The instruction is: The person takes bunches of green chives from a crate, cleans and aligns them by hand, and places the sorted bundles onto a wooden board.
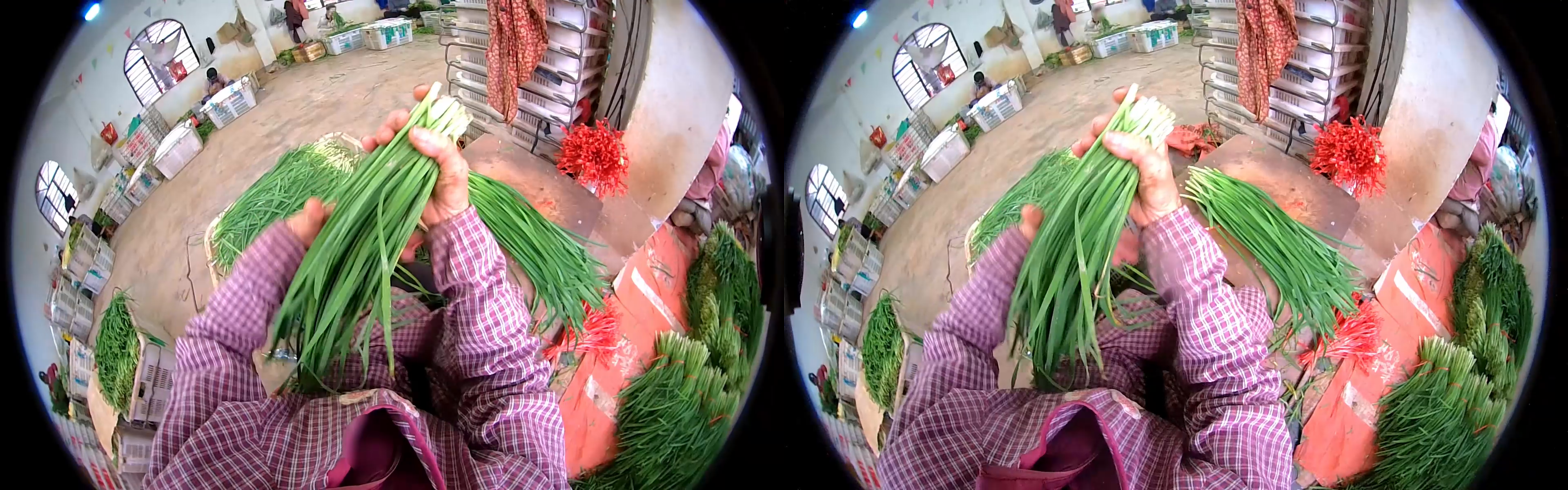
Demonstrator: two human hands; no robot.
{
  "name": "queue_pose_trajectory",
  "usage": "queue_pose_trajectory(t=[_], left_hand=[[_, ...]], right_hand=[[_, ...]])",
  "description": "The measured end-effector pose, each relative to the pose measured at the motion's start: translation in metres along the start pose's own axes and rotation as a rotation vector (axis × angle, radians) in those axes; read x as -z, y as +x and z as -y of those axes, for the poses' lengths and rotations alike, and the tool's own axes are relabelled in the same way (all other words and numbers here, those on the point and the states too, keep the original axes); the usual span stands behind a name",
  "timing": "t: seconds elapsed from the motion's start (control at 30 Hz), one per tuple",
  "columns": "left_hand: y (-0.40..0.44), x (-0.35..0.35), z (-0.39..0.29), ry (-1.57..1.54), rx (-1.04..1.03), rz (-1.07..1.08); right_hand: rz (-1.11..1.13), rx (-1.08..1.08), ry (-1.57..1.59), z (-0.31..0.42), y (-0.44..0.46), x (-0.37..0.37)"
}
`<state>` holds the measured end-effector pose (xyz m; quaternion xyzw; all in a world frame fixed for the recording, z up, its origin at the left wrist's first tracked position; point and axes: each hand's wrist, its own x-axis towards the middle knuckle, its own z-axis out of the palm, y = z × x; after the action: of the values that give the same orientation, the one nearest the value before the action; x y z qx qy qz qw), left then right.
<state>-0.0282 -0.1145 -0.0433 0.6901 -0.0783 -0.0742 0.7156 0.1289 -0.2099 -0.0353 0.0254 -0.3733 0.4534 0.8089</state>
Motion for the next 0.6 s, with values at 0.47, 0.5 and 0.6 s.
queue_pose_trajectory(t=[0.47,0.5,0.6], left_hand=[[-0.072,-0.057,0.059,-0.449,0.209,-0.462],[-0.07,-0.059,0.057,-0.458,0.176,-0.534],[-0.094,-0.03,0.076,-0.36,0.242,-0.611]], right_hand=[[-0.124,-0.308,-0.119,-0.043,0.003,0.032],[-0.095,-0.306,-0.159,-0.041,0.001,0.03],[-0.154,-0.45,-0.293,-0.041,-0.006,0.072]])
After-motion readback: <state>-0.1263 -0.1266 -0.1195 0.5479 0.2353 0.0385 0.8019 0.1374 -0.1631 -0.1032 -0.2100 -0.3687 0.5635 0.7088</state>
